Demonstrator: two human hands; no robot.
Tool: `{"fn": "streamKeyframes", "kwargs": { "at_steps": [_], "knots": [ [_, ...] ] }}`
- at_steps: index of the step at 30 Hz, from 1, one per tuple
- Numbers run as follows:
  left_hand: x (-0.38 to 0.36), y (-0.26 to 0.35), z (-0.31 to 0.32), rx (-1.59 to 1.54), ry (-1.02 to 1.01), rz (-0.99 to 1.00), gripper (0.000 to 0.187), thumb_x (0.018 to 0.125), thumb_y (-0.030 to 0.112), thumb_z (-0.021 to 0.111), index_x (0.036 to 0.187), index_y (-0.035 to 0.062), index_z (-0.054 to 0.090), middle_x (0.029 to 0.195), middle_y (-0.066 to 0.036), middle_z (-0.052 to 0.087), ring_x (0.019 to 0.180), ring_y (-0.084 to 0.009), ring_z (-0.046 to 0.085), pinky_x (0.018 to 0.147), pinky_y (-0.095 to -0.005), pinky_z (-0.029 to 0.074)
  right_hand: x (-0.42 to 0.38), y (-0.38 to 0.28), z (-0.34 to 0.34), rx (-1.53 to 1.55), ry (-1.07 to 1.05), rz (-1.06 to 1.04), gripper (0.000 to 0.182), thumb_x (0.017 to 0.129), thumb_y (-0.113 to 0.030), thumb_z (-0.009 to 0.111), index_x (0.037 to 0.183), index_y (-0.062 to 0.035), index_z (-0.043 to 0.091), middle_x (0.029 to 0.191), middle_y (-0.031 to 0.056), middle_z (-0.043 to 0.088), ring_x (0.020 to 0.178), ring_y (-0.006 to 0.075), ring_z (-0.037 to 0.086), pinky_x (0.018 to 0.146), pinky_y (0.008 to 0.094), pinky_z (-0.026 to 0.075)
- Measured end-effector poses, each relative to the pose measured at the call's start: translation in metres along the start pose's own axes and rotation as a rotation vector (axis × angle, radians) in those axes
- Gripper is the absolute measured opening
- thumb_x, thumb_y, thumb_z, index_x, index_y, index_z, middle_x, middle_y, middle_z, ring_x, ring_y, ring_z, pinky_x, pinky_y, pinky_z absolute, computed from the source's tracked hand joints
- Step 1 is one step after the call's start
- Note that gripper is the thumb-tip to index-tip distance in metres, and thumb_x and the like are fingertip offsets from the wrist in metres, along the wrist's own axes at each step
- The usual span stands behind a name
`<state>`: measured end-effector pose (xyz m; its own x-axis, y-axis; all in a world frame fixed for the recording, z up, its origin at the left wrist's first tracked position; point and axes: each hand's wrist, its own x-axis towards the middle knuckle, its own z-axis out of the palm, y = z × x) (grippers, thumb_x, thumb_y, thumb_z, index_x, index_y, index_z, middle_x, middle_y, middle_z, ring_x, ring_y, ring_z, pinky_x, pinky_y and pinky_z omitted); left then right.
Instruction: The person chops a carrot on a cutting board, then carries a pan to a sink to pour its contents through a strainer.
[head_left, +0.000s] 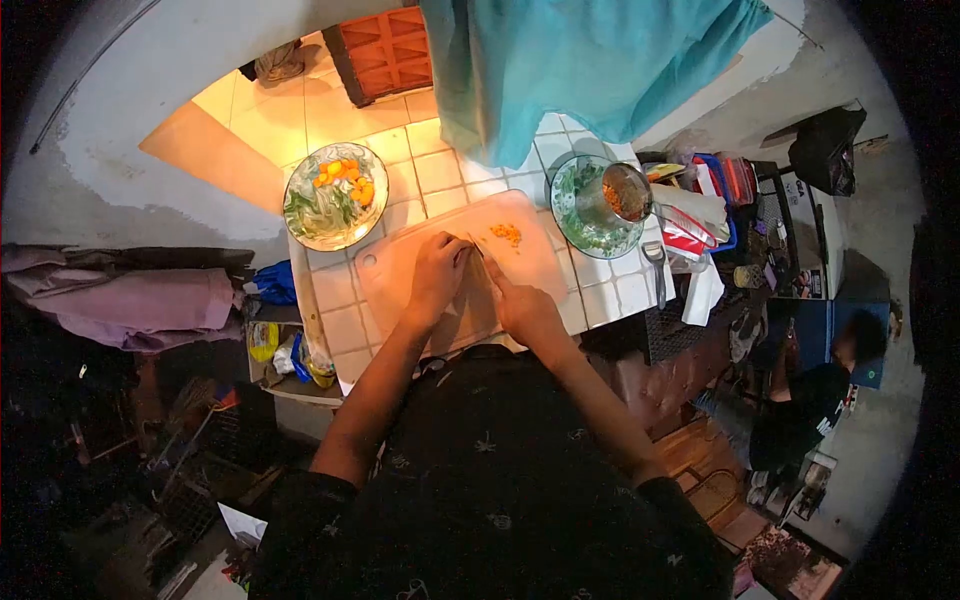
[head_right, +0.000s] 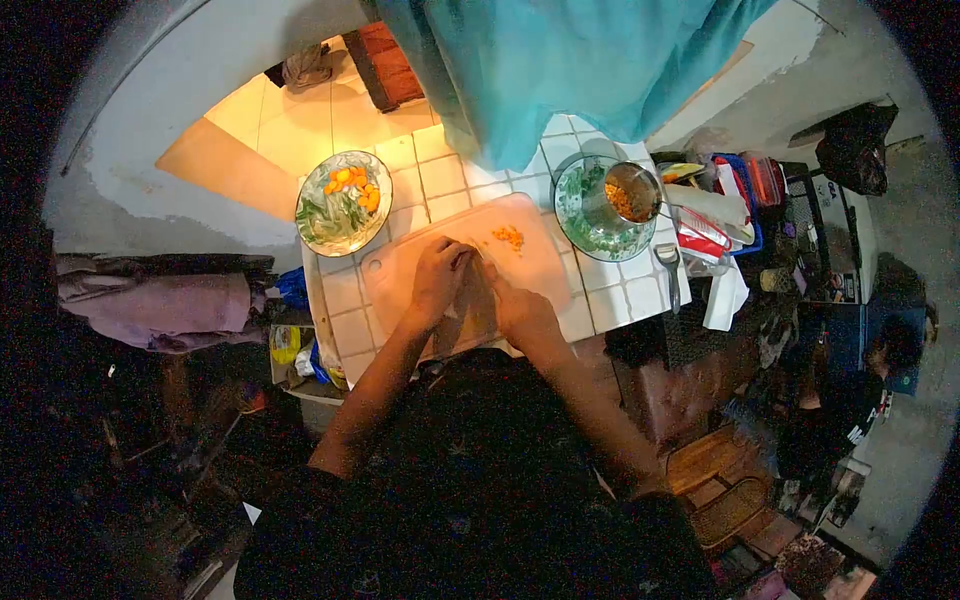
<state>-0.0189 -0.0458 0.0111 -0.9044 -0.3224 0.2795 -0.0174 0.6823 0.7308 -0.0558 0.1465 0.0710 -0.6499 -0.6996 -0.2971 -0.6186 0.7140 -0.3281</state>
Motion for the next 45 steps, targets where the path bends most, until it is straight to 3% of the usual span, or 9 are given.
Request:
{"fn": "streamKeyframes", "kwargs": {
  "at_steps": [2,4,11,26,29,32,35,40,45],
  "knots": [
    [0.000,-0.002,-0.001,0.005,-0.004,-0.001,0.012,0.086,0.006,0.072,0.098,0.0038,0.074,0.092,-0.013,0.066,0.089,-0.0333,0.064,0.082,-0.0417,0.052,0.000,-0.003,-0.005,-0.015,-0.040,0.000,0.074,0.094,-0.013,0.053,0.162,-0.0128,0.024,0.070,0.0187,0.066,0.069,0.0389,0.069,0.066,0.0507,0.055],
    [-0.004,-0.003,0.002,-0.040,0.034,-0.008,0.011,0.087,0.007,0.072,0.097,0.0022,0.074,0.092,-0.013,0.066,0.089,-0.0342,0.064,0.081,-0.0418,0.052,-0.010,0.000,-0.003,0.110,0.054,0.015,0.073,0.095,-0.014,0.053,0.163,-0.0173,0.025,0.070,0.0240,0.065,0.064,0.0419,0.066,0.062,0.0539,0.052],
    [-0.004,-0.001,-0.003,-0.076,0.002,-0.062,0.011,0.088,0.008,0.072,0.096,0.0009,0.073,0.092,-0.015,0.066,0.090,-0.0349,0.064,0.082,-0.0421,0.053,-0.020,-0.004,0.000,0.085,0.016,0.043,0.072,0.096,-0.014,0.054,0.162,-0.0188,0.027,0.072,0.0250,0.066,0.066,0.0434,0.067,0.067,0.0561,0.053],
    [-0.004,0.003,-0.004,-0.103,-0.005,-0.052,0.013,0.088,0.004,0.070,0.100,-0.0005,0.072,0.096,-0.016,0.068,0.091,-0.0351,0.066,0.082,-0.0417,0.054,-0.013,-0.008,0.020,0.064,-0.057,0.005,0.076,0.095,-0.013,0.054,0.162,-0.0078,0.021,0.072,0.0226,0.067,0.068,0.0413,0.068,0.066,0.0533,0.054],
    [-0.002,-0.001,-0.006,-0.060,0.012,-0.002,0.015,0.089,0.003,0.069,0.104,-0.0001,0.072,0.097,-0.017,0.068,0.092,-0.0342,0.067,0.083,-0.0410,0.054,-0.006,-0.002,0.018,0.130,0.016,-0.051,0.077,0.093,-0.011,0.055,0.162,-0.0069,0.020,0.078,0.0224,0.069,0.073,0.0419,0.070,0.068,0.0528,0.056],
    [-0.005,-0.003,-0.019,-0.184,-0.112,-0.174,0.019,0.089,0.003,0.070,0.107,0.0018,0.072,0.100,-0.016,0.068,0.096,-0.0331,0.066,0.086,-0.0398,0.053,-0.013,0.013,0.020,0.142,0.138,-0.106,0.075,0.093,-0.011,0.055,0.162,-0.0073,0.024,0.074,0.0209,0.066,0.066,0.0410,0.065,0.065,0.0528,0.052],
    [-0.015,-0.013,-0.041,-0.094,0.035,-0.130,0.023,0.086,0.004,0.073,0.109,0.0054,0.073,0.106,-0.013,0.067,0.100,-0.0313,0.064,0.089,-0.0387,0.051,-0.025,0.008,0.001,0.134,0.026,0.053,0.076,0.093,-0.010,0.055,0.162,-0.0090,0.024,0.077,0.0223,0.067,0.069,0.0411,0.066,0.068,0.0518,0.053],
    [-0.023,-0.008,-0.052,0.092,-0.115,0.005,0.019,0.083,0.006,0.075,0.102,0.0064,0.073,0.103,-0.011,0.067,0.097,-0.0309,0.062,0.088,-0.0398,0.050,-0.021,-0.005,0.005,0.180,0.070,-0.137,0.077,0.090,-0.009,0.056,0.161,-0.0140,0.028,0.084,0.0216,0.070,0.075,0.0400,0.069,0.070,0.0506,0.056],
    [-0.020,-0.010,-0.030,0.151,-0.107,0.120,0.013,0.081,0.009,0.076,0.093,0.0061,0.072,0.097,-0.009,0.067,0.096,-0.0310,0.060,0.086,-0.0418,0.050,-0.007,0.014,0.009,0.175,0.063,-0.022,0.076,0.091,-0.012,0.054,0.162,-0.0141,0.027,0.087,0.0244,0.070,0.076,0.0416,0.069,0.071,0.0524,0.056]
  ]
}}
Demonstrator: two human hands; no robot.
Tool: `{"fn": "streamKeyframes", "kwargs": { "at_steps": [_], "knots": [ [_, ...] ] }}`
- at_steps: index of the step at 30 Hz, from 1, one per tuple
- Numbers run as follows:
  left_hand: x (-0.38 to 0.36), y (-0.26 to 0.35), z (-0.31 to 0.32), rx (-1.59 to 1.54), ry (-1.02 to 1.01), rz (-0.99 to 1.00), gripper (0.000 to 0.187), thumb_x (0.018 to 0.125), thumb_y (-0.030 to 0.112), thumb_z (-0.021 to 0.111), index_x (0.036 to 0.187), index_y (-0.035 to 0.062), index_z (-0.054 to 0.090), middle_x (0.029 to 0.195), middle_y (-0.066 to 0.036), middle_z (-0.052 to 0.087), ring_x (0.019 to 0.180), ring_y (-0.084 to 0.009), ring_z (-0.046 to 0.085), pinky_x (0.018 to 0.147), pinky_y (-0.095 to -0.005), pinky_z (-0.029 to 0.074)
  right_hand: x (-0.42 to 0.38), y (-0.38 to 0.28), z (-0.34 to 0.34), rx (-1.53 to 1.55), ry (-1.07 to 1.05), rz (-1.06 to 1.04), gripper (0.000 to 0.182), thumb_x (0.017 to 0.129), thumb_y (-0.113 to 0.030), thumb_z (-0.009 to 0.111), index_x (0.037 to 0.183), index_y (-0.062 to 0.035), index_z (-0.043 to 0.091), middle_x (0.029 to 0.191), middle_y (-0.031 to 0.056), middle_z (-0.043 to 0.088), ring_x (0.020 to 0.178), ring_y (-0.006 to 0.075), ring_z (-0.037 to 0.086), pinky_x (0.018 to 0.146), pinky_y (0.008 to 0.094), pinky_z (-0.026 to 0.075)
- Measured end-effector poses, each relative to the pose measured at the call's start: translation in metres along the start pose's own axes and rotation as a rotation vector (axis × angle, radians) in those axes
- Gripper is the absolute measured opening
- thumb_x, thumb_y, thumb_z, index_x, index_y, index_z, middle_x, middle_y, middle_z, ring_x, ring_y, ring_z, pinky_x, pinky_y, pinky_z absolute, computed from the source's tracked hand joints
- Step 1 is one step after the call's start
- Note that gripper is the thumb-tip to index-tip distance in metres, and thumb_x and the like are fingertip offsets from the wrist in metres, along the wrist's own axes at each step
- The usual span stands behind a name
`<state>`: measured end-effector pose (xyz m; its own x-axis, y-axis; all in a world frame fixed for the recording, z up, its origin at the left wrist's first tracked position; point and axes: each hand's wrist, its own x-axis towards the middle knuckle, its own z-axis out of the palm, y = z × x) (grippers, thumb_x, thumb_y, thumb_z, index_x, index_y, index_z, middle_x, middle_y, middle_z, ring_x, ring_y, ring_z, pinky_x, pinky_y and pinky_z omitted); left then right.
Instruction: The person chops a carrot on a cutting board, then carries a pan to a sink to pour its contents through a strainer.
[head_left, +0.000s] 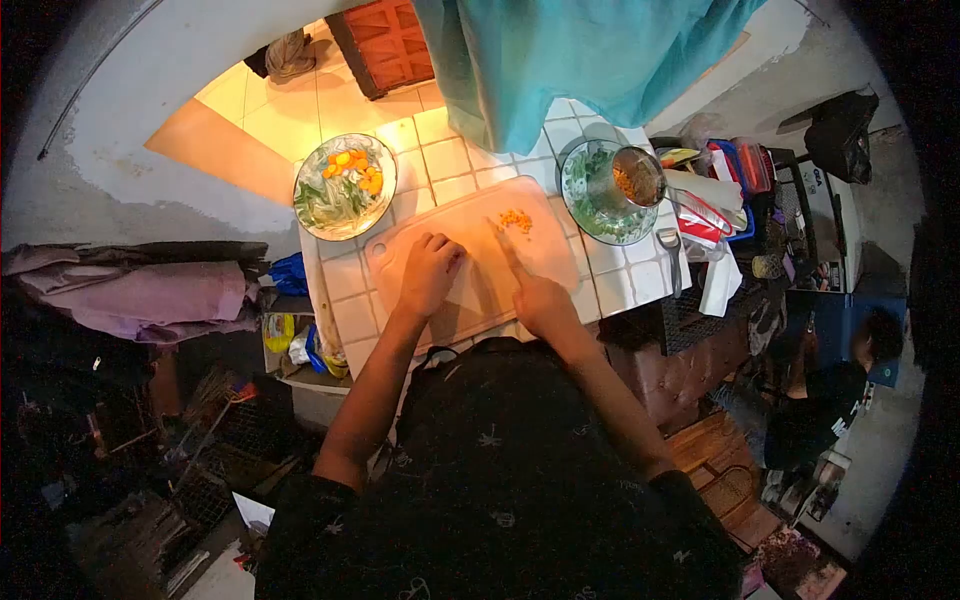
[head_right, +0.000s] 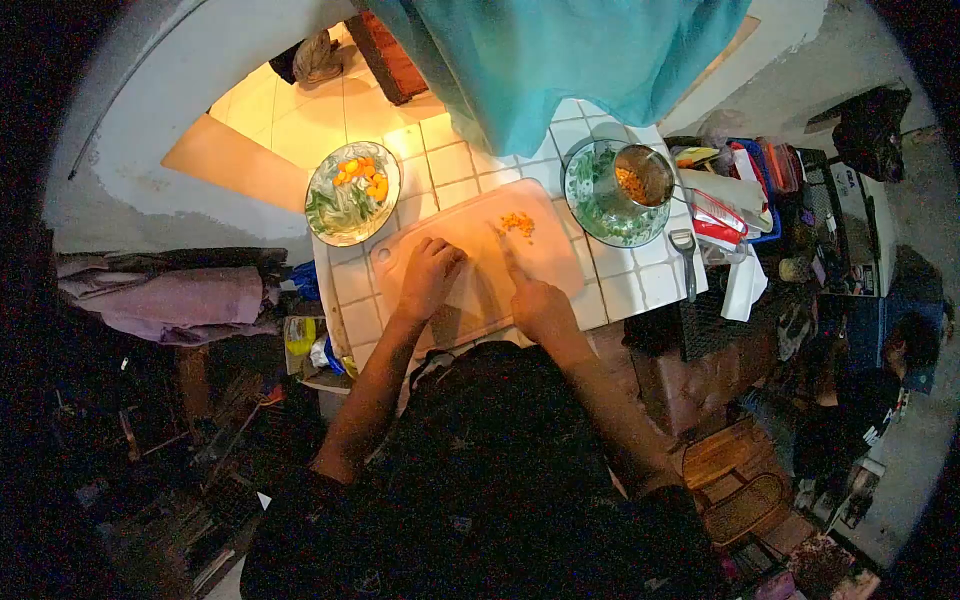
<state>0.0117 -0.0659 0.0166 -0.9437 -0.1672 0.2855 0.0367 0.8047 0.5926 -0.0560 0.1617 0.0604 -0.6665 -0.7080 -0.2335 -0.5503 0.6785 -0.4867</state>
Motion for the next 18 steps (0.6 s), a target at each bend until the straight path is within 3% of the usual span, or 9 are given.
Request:
{"fn": "streamKeyframes", "kwargs": {
  "at_steps": [2,4,11,18],
  "knots": [
    [0.006,0.001,0.007,-0.013,0.022,-0.019,0.009,0.082,0.010,0.076,0.090,0.0060,0.071,0.092,-0.009,0.067,0.094,-0.0305,0.061,0.085,-0.0423,0.050,-0.001,0.003,-0.003,-0.045,-0.018,0.055,0.076,0.092,-0.013,0.054,0.162,-0.0140,0.026,0.087,0.0249,0.070,0.076,0.0418,0.070,0.071,0.0531,0.056],
    [0.018,0.006,0.013,-0.019,0.037,-0.022,0.009,0.083,0.009,0.075,0.090,0.0053,0.071,0.091,-0.010,0.066,0.094,-0.0307,0.061,0.085,-0.0424,0.050,-0.002,0.003,-0.004,-0.036,-0.008,0.127,0.079,0.094,-0.013,0.050,0.165,-0.0196,0.017,0.077,0.0266,0.066,0.072,0.0449,0.066,0.072,0.0564,0.053],
    [0.018,0.011,0.012,-0.139,0.063,-0.132,0.014,0.086,0.007,0.073,0.098,0.0029,0.071,0.094,-0.011,0.064,0.096,-0.0330,0.061,0.083,-0.0423,0.051,-0.012,-0.005,-0.011,0.037,-0.052,0.119,0.077,0.094,-0.013,0.052,0.164,-0.0160,0.020,0.076,0.0265,0.066,0.072,0.0442,0.066,0.072,0.0565,0.053],
    [0.020,0.012,0.017,-0.038,0.078,-0.077,0.014,0.087,0.005,0.071,0.100,0.0031,0.071,0.096,-0.013,0.063,0.095,-0.0341,0.061,0.084,-0.0431,0.051,-0.013,-0.003,-0.003,0.034,-0.023,0.054,0.073,0.094,-0.014,0.052,0.162,-0.0109,0.025,0.076,0.0255,0.066,0.071,0.0435,0.067,0.070,0.0549,0.054]
  ]
}}
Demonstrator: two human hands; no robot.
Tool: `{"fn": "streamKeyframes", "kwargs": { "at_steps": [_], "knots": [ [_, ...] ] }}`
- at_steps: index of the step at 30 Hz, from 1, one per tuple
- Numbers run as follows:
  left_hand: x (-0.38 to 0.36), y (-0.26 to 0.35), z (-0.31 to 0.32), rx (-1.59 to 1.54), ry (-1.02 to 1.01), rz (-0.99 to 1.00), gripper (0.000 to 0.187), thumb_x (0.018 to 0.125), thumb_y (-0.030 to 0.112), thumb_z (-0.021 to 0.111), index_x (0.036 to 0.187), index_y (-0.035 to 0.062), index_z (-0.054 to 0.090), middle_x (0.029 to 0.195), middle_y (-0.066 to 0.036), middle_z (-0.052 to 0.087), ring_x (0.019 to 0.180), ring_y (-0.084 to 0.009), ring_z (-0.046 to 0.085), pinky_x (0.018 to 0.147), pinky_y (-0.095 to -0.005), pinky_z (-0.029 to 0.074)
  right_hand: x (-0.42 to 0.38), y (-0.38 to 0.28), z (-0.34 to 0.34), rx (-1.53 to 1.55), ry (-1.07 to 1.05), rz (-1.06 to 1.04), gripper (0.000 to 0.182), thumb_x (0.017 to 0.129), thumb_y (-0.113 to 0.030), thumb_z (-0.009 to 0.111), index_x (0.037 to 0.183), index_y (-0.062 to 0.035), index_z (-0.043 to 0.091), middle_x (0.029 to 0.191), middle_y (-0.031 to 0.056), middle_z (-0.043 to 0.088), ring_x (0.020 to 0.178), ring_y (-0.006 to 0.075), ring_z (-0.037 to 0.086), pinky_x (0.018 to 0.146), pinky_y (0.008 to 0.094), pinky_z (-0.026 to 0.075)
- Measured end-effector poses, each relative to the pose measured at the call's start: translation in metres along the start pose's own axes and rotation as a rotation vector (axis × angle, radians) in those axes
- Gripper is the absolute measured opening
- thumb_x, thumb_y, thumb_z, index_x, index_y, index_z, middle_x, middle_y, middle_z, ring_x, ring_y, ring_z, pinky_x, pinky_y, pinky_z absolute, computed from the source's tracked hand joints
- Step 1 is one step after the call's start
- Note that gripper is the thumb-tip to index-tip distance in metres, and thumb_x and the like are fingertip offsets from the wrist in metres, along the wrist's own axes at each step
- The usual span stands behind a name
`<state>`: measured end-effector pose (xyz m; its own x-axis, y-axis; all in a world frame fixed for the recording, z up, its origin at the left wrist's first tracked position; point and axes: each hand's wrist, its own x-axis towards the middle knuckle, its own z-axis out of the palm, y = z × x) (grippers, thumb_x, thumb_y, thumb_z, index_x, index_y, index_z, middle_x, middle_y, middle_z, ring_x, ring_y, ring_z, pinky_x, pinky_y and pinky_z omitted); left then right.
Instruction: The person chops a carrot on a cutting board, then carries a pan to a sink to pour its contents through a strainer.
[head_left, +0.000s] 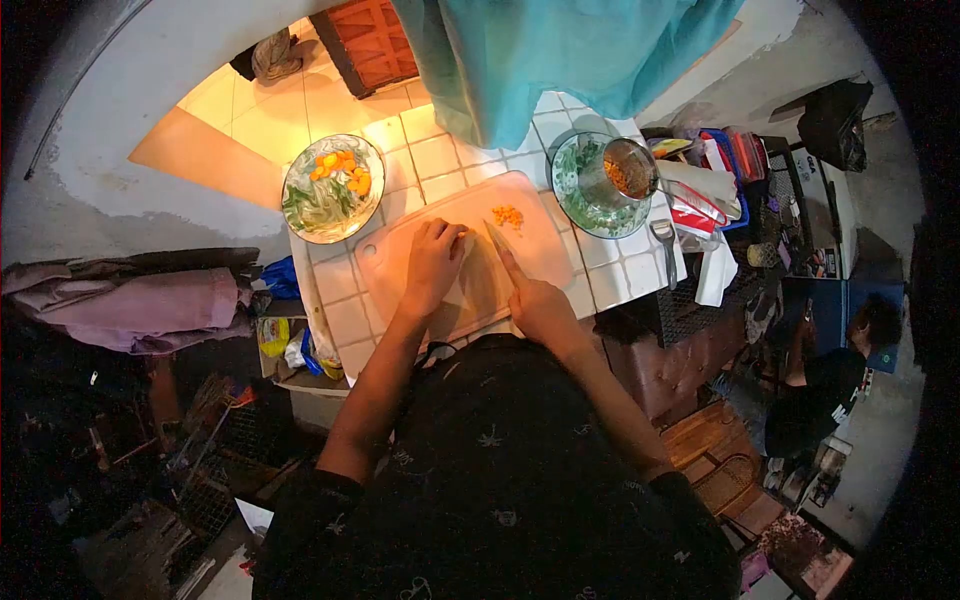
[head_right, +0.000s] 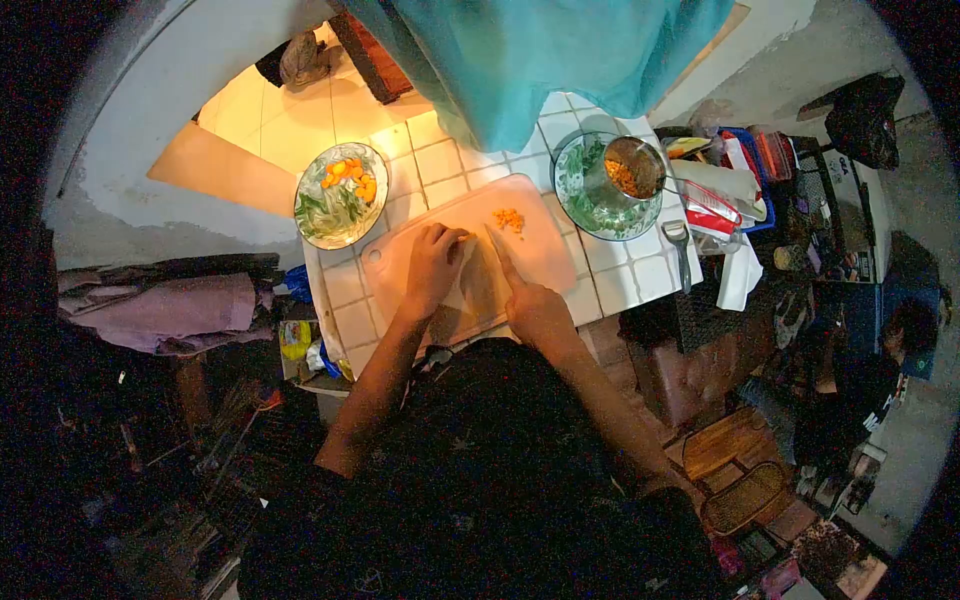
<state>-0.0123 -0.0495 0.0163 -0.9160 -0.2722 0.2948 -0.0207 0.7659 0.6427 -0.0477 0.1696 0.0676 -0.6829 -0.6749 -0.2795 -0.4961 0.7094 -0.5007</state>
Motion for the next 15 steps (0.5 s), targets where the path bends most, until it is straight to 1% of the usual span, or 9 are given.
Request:
{"fn": "streamKeyframes", "kwargs": {
  "at_steps": [1,7,8,10,15],
  "knots": [
    [0.000,0.002,0.001,0.008,0.013,0.014,0.013,0.087,0.005,0.070,0.100,0.0032,0.071,0.096,-0.013,0.063,0.095,-0.0342,0.061,0.083,-0.0431,0.051,0.001,-0.002,-0.001,-0.014,-0.014,-0.009,0.071,0.095,-0.015,0.052,0.161,-0.0084,0.026,0.078,0.0256,0.067,0.072,0.0435,0.067,0.069,0.0546,0.054],
    [0.000,-0.002,0.008,-0.037,0.015,0.018,0.012,0.088,0.006,0.070,0.100,0.0030,0.071,0.096,-0.013,0.063,0.092,-0.0344,0.061,0.083,-0.0427,0.051,0.005,-0.002,0.003,-0.040,-0.006,-0.025,0.070,0.096,-0.016,0.051,0.160,-0.0064,0.027,0.079,0.0256,0.068,0.074,0.0437,0.068,0.071,0.0538,0.055],
    [-0.001,-0.002,0.009,-0.046,0.015,0.008,0.011,0.089,0.006,0.070,0.100,0.0032,0.071,0.097,-0.013,0.063,0.092,-0.0345,0.061,0.083,-0.0426,0.051,0.005,-0.001,0.006,-0.038,-0.006,-0.025,0.070,0.096,-0.016,0.051,0.160,-0.0064,0.027,0.079,0.0256,0.068,0.074,0.0437,0.068,0.071,0.0538,0.055],
    [-0.001,-0.001,0.009,-0.043,0.013,0.009,0.011,0.089,0.006,0.070,0.099,0.0035,0.072,0.096,-0.013,0.063,0.092,-0.0345,0.062,0.082,-0.0427,0.051,0.004,-0.001,0.010,-0.032,0.082,-0.062,0.072,0.094,-0.013,0.054,0.161,-0.0112,0.029,0.073,0.0239,0.066,0.068,0.0424,0.066,0.067,0.0539,0.053],
    [-0.002,0.000,0.010,-0.026,0.036,0.019,0.011,0.088,0.007,0.071,0.099,0.0043,0.072,0.096,-0.013,0.063,0.092,-0.0341,0.062,0.082,-0.0426,0.051,0.002,-0.009,0.003,-0.079,0.002,-0.037,0.070,0.094,-0.014,0.054,0.160,-0.0106,0.031,0.075,0.0246,0.067,0.070,0.0425,0.067,0.068,0.0542,0.054]
  ]
}}
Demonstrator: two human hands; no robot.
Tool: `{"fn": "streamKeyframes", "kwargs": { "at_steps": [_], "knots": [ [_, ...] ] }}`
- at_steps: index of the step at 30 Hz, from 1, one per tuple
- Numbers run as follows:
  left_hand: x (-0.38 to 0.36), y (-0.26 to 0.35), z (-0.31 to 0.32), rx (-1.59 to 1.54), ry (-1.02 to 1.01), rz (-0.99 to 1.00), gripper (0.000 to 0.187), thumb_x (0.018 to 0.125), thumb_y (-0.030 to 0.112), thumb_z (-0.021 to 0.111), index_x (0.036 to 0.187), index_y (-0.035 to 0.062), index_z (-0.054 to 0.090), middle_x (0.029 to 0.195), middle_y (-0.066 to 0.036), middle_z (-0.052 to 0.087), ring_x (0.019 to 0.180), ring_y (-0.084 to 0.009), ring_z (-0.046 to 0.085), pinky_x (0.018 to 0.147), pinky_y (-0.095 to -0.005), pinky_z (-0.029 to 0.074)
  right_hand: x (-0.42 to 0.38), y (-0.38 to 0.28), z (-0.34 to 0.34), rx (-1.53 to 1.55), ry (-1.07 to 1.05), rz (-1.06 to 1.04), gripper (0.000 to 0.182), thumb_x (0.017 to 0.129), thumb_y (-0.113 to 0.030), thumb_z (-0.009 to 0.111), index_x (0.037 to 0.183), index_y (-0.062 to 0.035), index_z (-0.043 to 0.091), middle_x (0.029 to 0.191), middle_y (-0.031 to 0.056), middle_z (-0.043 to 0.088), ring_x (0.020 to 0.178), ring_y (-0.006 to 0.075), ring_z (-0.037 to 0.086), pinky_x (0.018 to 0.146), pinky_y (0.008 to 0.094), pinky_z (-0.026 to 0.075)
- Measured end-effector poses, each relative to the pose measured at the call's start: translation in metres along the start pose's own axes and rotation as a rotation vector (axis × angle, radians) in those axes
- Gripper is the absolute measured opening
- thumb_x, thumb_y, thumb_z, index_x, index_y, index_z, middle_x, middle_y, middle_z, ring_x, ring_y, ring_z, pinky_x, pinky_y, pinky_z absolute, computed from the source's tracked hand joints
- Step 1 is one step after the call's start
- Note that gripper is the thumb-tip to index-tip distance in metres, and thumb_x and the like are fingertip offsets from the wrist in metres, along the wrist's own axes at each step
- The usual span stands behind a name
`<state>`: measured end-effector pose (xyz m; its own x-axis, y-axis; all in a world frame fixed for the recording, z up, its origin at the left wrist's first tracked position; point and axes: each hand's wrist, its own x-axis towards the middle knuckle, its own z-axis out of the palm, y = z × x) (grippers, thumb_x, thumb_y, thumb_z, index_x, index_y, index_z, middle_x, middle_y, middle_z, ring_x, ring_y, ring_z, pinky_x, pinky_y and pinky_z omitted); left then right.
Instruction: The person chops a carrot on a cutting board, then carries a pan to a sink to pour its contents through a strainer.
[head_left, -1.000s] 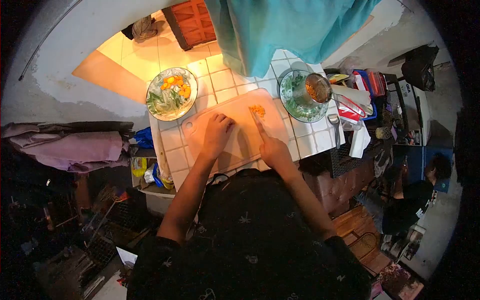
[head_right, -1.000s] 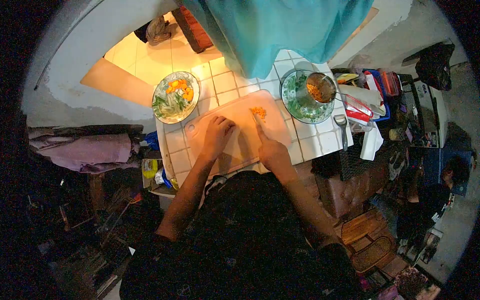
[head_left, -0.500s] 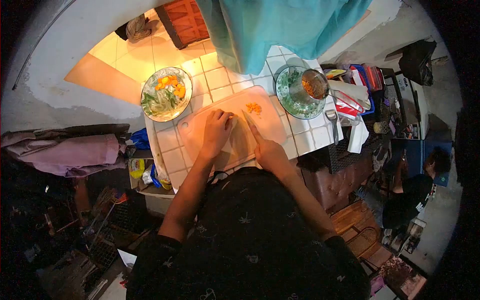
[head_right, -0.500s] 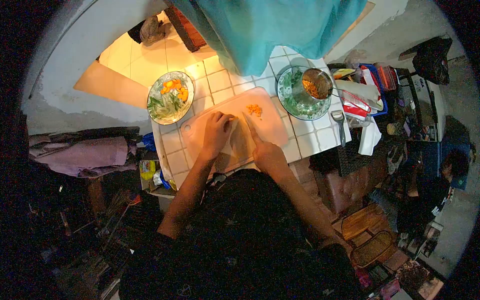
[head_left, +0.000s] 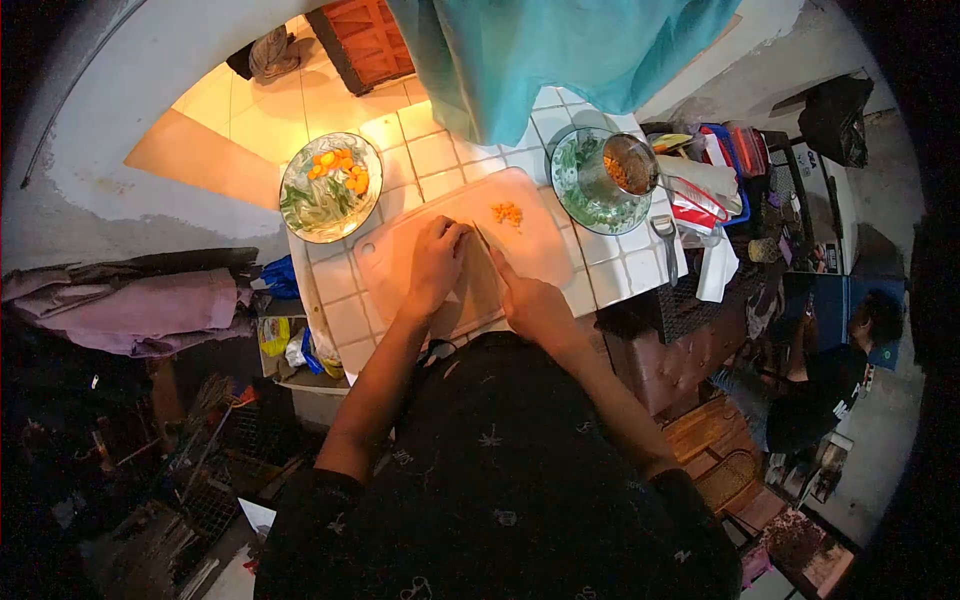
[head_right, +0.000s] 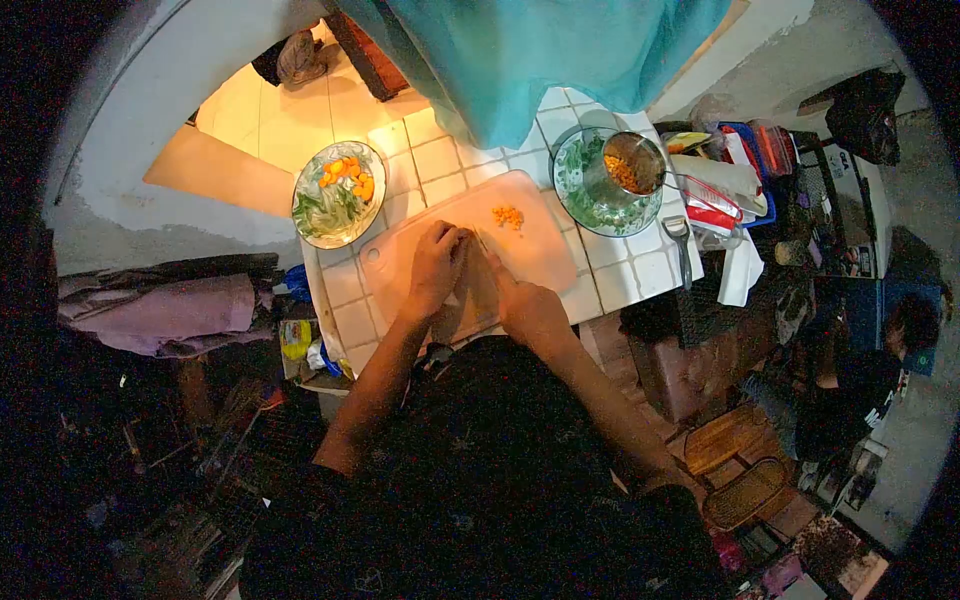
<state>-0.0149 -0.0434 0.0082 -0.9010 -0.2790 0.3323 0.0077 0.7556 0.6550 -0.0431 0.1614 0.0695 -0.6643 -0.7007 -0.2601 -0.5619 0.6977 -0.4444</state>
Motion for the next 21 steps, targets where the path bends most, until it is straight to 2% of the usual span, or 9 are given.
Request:
{"fn": "streamKeyframes", "kwargs": {
  "at_steps": [6,11,17,19,21],
  "knots": [
    [0.000,0.003,-0.003,-0.013,-0.023,-0.035,0.014,0.087,0.006,0.071,0.101,0.0038,0.072,0.095,-0.013,0.064,0.092,-0.0344,0.063,0.083,-0.0426,0.051,0.005,0.000,0.005,-0.003,0.004,-0.039,0.069,0.095,-0.013,0.053,0.159,-0.0079,0.031,0.076,0.0237,0.068,0.069,0.0418,0.069,0.065,0.0531,0.055],
    [-0.002,0.006,-0.007,-0.155,-0.047,-0.099,0.013,0.089,0.005,0.070,0.101,0.0019,0.073,0.097,-0.015,0.065,0.093,-0.0347,0.064,0.083,-0.0424,0.052,0.013,0.004,0.005,-0.014,0.033,-0.080,0.069,0.096,-0.013,0.052,0.160,-0.0059,0.028,0.078,0.0224,0.069,0.069,0.0409,0.069,0.064,0.0527,0.056],
    [-0.005,-0.002,-0.001,-0.133,-0.007,-0.093,0.011,0.090,0.006,0.070,0.099,0.0005,0.073,0.096,-0.016,0.065,0.090,-0.0348,0.065,0.079,-0.0416,0.054,0.002,-0.006,-0.004,-0.040,-0.054,0.039,0.072,0.096,-0.013,0.053,0.161,-0.0077,0.025,0.079,0.0230,0.069,0.071,0.0417,0.069,0.067,0.0512,0.057],
    [-0.005,-0.003,-0.002,-0.121,-0.015,-0.099,0.010,0.091,0.007,0.070,0.098,0.0002,0.073,0.096,-0.016,0.066,0.089,-0.0350,0.066,0.079,-0.0417,0.054,0.000,-0.008,-0.001,0.019,-0.059,0.011,0.076,0.094,-0.014,0.054,0.162,-0.0075,0.021,0.073,0.0244,0.066,0.068,0.0437,0.067,0.069,0.0549,0.055],
    [-0.005,-0.002,-0.003,-0.109,-0.023,-0.104,0.010,0.091,0.007,0.070,0.098,-0.0001,0.072,0.095,-0.016,0.066,0.089,-0.0351,0.066,0.079,-0.0418,0.054,-0.003,-0.008,0.002,0.005,-0.062,-0.011,0.076,0.095,-0.015,0.054,0.162,-0.0075,0.021,0.073,0.0245,0.066,0.069,0.0434,0.068,0.069,0.0545,0.055]
  ]
}}
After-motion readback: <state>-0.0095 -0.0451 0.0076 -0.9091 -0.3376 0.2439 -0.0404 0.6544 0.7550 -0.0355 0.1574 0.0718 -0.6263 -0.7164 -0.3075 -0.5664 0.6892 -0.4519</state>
